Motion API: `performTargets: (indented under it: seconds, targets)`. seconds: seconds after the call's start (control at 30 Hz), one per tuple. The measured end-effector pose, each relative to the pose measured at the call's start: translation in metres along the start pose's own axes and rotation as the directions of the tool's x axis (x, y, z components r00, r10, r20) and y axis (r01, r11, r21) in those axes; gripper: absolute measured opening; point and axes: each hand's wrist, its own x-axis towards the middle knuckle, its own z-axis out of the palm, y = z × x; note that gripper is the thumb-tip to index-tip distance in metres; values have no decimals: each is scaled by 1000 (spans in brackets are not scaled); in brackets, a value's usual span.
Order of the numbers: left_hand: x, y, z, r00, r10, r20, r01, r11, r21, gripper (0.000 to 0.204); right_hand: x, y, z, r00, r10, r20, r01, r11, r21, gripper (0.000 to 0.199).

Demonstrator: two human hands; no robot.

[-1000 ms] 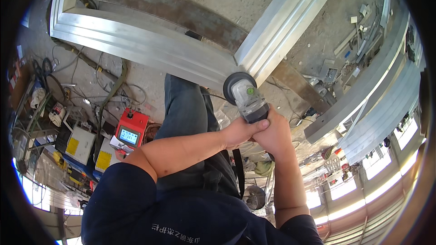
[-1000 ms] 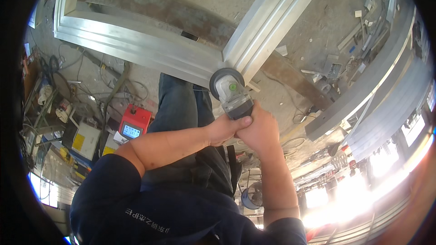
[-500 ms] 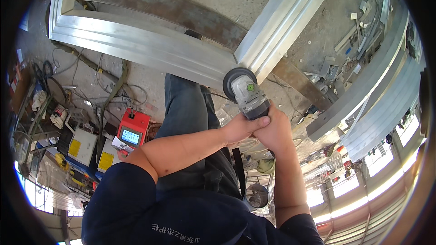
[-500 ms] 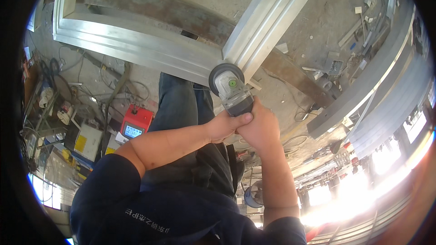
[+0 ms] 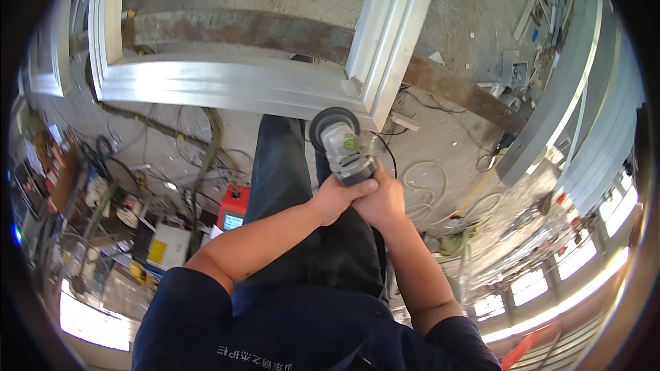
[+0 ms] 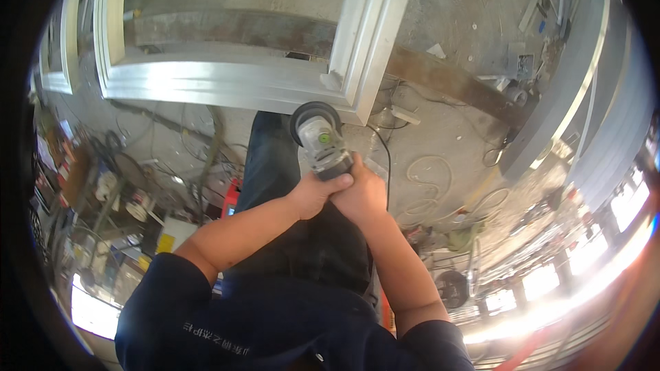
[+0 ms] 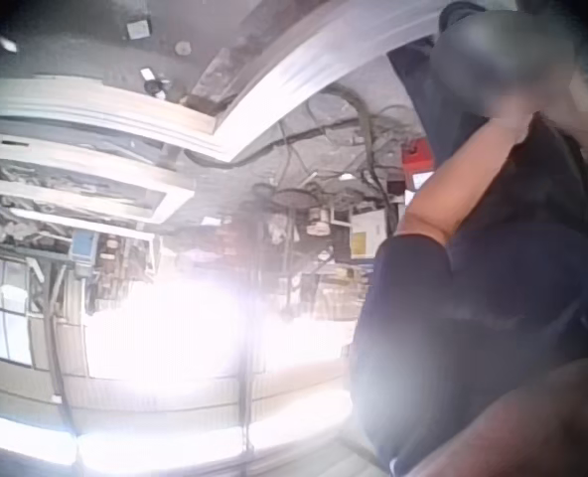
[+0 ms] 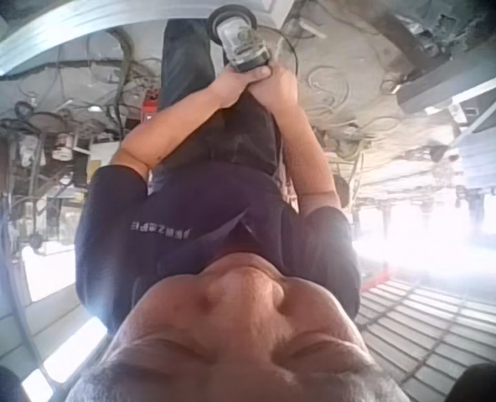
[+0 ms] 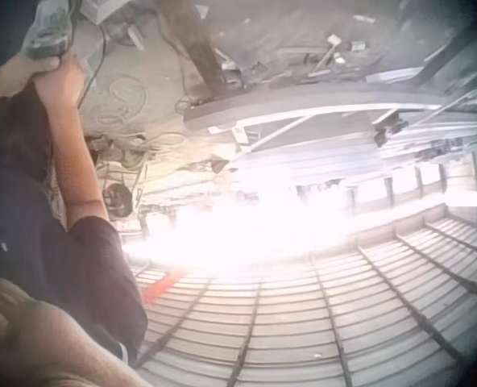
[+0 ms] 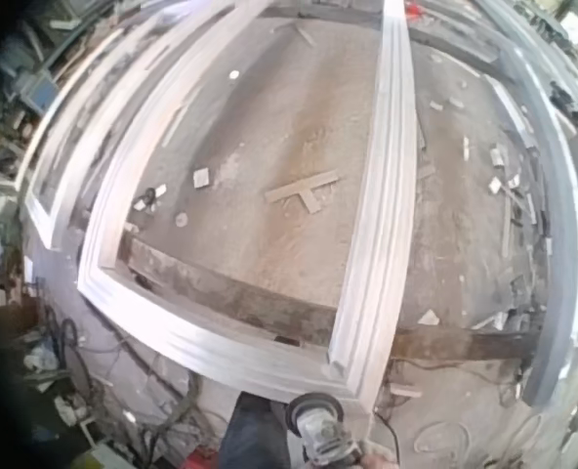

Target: The person uses an angle grinder to smooth the edges and corners of a large white metal frame. They reposition the frame several times to access different sides and continue grinding along the edges.

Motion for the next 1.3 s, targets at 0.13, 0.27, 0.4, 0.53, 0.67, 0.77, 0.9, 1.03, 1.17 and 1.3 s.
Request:
performTargets:
  seconds: [0.13, 0.27, 0.4, 0.53, 0.67, 0.77, 0.9, 1.03, 1.17, 1.3]
  targets:
    - [5, 15, -29, 989, 87, -124, -73, 991, 110, 63, 20, -6, 40, 986, -87, -139, 106, 986, 129, 46]
    - [17, 48, -32, 992, 77, -104, -51, 971, 232, 63, 41, -17, 49, 972, -79, -222, 119, 978, 173, 37]
    - [20, 64, -36, 995, 49, -82, -16, 935, 355, 65, 44, -23, 60, 960, 14, -280, 67, 959, 275, 37]
    - [17, 79, -36, 995, 0, -100, 46, 888, 457, 65, 46, -29, 73, 947, 89, -309, 45, 915, 400, 36]
    - [14, 90, -32, 994, -28, -104, 81, 836, 543, 64, 46, -35, 77, 956, 90, -281, 36, 909, 415, 46]
    - [19, 98, -29, 991, -81, -106, 130, 772, 622, 65, 44, -38, 78, 933, 187, -307, 4, 849, 529, 46]
    - [15, 97, -33, 992, -69, -106, 121, 756, 643, 67, 43, -40, 87, 932, 182, -314, 1, 864, 503, 40]
    - [17, 104, -27, 984, -120, -129, 175, 730, 661, 68, 46, -39, 86, 915, 231, -332, 8, 809, 587, 41]
    - [11, 102, -32, 990, -53, -133, 128, 745, 654, 65, 44, -44, 83, 935, 166, -313, 29, 844, 536, 41]
    - [14, 106, -26, 986, -85, -143, 159, 727, 668, 63, 44, -47, 81, 925, 244, -292, -19, 796, 604, 38]
